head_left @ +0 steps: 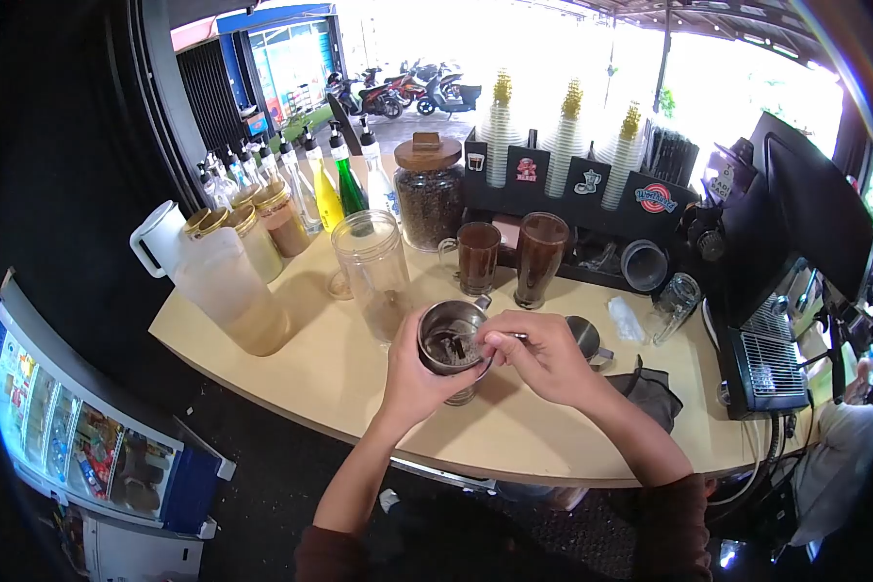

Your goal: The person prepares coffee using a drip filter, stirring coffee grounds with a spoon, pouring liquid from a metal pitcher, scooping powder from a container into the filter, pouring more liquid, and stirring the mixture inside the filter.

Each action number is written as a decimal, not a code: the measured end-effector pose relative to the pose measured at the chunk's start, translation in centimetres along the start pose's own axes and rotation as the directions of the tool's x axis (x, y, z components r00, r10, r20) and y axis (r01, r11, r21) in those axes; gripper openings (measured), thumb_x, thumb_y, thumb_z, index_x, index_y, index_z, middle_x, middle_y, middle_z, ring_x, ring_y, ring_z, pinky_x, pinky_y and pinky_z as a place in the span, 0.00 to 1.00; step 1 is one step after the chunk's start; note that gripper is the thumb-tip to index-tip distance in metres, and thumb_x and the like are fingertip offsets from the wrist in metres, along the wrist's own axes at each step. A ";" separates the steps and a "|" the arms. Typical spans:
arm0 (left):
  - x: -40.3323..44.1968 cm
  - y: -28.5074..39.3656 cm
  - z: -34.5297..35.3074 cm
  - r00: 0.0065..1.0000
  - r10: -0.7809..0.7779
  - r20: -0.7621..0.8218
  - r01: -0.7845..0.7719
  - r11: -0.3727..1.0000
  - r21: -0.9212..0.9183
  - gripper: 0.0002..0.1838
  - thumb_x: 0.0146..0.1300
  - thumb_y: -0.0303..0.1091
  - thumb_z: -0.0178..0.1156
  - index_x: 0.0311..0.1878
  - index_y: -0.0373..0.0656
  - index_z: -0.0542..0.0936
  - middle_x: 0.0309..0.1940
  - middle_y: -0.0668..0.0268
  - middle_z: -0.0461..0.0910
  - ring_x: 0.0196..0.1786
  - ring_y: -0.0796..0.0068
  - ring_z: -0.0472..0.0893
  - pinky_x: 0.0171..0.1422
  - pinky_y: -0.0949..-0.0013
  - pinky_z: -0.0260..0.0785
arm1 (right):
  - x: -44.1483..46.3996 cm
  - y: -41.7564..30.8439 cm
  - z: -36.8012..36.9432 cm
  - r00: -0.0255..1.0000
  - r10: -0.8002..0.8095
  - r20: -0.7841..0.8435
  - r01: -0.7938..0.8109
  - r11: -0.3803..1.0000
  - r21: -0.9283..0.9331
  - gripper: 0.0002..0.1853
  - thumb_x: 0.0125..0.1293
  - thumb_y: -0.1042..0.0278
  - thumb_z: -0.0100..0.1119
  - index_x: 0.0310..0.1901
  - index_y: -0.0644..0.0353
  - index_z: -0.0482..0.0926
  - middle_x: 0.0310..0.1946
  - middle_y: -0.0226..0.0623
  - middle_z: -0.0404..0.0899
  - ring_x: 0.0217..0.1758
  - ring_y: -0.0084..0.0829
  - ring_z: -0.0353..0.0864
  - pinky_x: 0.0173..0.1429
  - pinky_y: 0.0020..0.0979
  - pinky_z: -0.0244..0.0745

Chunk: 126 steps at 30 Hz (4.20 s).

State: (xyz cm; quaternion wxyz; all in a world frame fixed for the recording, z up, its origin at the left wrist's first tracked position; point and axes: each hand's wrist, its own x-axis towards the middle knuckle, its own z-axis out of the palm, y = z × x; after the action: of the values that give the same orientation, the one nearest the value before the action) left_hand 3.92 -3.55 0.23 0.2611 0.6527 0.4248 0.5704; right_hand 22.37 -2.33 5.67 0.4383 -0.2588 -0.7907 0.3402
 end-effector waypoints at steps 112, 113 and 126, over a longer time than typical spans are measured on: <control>0.4 -1.6 0.8 0.920 0.372 -0.125 -0.380 0.923 -0.053 0.49 0.39 0.29 0.79 0.64 0.41 0.60 0.64 0.51 0.66 0.66 0.59 0.69 0.70 0.60 0.64 | -2.4 -3.9 3.6 0.955 -0.259 -0.144 0.190 0.908 -0.373 0.11 0.60 0.71 0.65 0.42 0.63 0.77 0.35 0.41 0.81 0.34 0.38 0.83 0.37 0.31 0.77; 0.3 -1.2 0.7 0.919 0.374 -0.124 -0.384 0.921 -0.072 0.47 0.40 0.30 0.78 0.64 0.43 0.62 0.63 0.52 0.68 0.66 0.56 0.70 0.73 0.54 0.55 | -2.2 -3.9 3.5 0.940 -0.302 -0.159 0.225 0.899 -0.377 0.10 0.59 0.71 0.65 0.41 0.63 0.77 0.34 0.41 0.81 0.34 0.37 0.83 0.37 0.31 0.77; 1.2 -1.9 0.1 0.915 0.402 0.003 -0.399 0.908 -0.127 0.52 0.36 0.35 0.81 0.65 0.43 0.59 0.65 0.53 0.65 0.69 0.58 0.66 0.73 0.57 0.60 | -2.7 -5.0 2.5 0.959 -0.282 -0.032 0.246 0.880 -0.406 0.13 0.58 0.67 0.69 0.41 0.63 0.79 0.33 0.40 0.80 0.34 0.38 0.81 0.38 0.33 0.77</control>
State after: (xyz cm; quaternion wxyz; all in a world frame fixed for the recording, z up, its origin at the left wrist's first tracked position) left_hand 3.52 -1.57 -0.72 0.1848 0.7167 0.2417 0.6275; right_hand 20.93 -8.19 7.08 0.4539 -0.2473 -0.8505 0.0975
